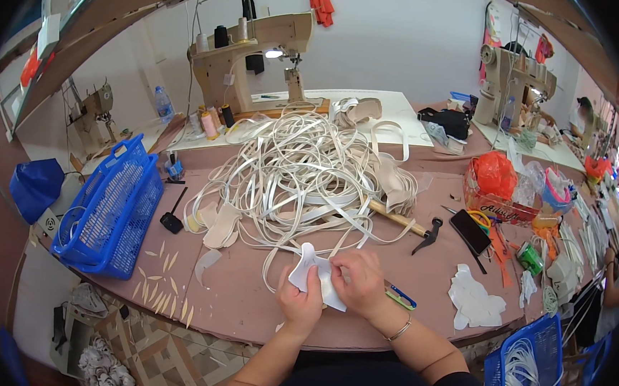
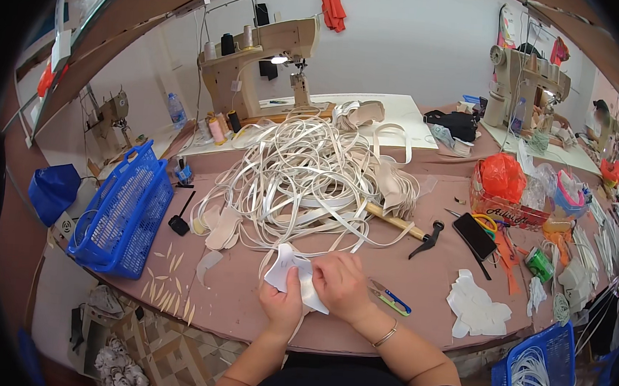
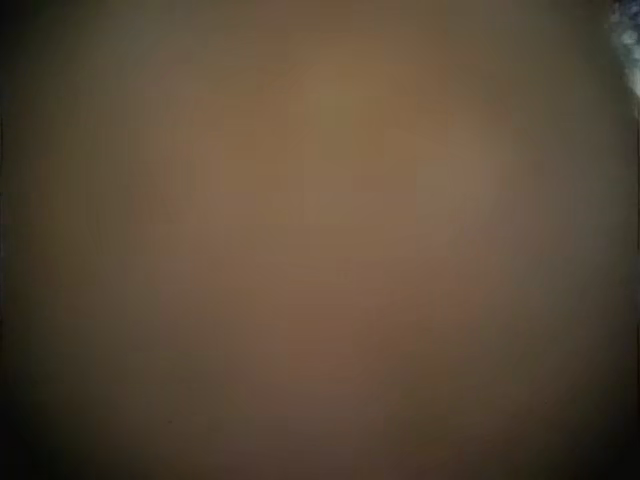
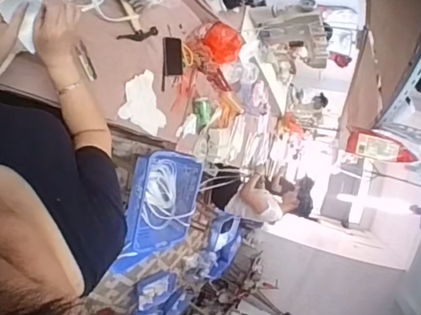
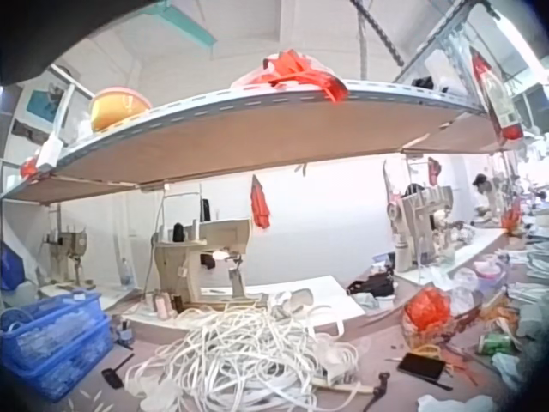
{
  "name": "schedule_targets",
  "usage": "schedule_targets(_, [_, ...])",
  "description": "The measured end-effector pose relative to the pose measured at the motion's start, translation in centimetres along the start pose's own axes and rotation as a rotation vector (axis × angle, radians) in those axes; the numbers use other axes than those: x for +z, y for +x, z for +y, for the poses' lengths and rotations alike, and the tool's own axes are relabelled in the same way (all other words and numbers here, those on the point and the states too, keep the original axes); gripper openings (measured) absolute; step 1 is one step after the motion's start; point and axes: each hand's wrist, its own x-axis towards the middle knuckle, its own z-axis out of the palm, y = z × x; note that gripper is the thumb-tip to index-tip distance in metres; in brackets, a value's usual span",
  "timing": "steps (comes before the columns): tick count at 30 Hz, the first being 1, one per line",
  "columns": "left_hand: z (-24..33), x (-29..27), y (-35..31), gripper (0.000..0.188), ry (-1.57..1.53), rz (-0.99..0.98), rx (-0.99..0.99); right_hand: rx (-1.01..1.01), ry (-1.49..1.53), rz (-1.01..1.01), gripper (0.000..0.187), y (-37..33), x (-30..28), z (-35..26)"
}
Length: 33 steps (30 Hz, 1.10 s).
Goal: The person is assembling small white fabric components at a workbench. They repeatedly pick up small fabric pieces, fold them, and insert a thin white elastic strip into the folded edge. The person handles the items one at a time, folding and manipulating the fabric to secure the elastic, then places the finished units on the table.
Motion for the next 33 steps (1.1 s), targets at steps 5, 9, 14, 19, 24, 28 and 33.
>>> schedule_targets(5, [-0.8, 0.2, -0.4, 0.011, 0.012, -0.025, 0.03, -0.017, -0.098, -0.039, 0.026, 0.0, 0.0, -0.1])
schedule_targets(9, [-0.8, -0.3, -0.4, 0.011, 0.019, -0.04, 0.024, 0.209, -0.114, 0.028, 0.023, 0.2, 0.2, 1.3])
schedule_targets(14, [0.2, -0.2, 0.1, 0.01, -0.015, -0.013, -0.018, 0.582, 0.309, -0.088, 0.021, 0.2, -0.8, 0.9])
schedule_targets(19, [0.0, 0.0, 0.0, 0.011, -0.027, -0.011, -0.025, 0.112, 0.121, -0.052, 0.025, -0.1, -0.7, 0.0])
schedule_targets(24, [-0.3, 0.2, -0.1, 0.01, -0.028, -0.002, -0.001, -0.01, -0.075, -0.002, 0.028, -0.3, -0.2, -0.3])
schedule_targets(28, [-0.4, -0.1, -0.3, 0.012, 0.05, -0.016, 0.071, 0.021, -0.079, -0.029, 0.027, -0.4, 0.0, -0.3])
schedule_targets(33, [-0.4, -0.3, -0.2, 0.013, 0.045, -0.001, 0.095, 0.113, -0.074, -0.003, 0.023, -0.1, 0.1, 0.7])
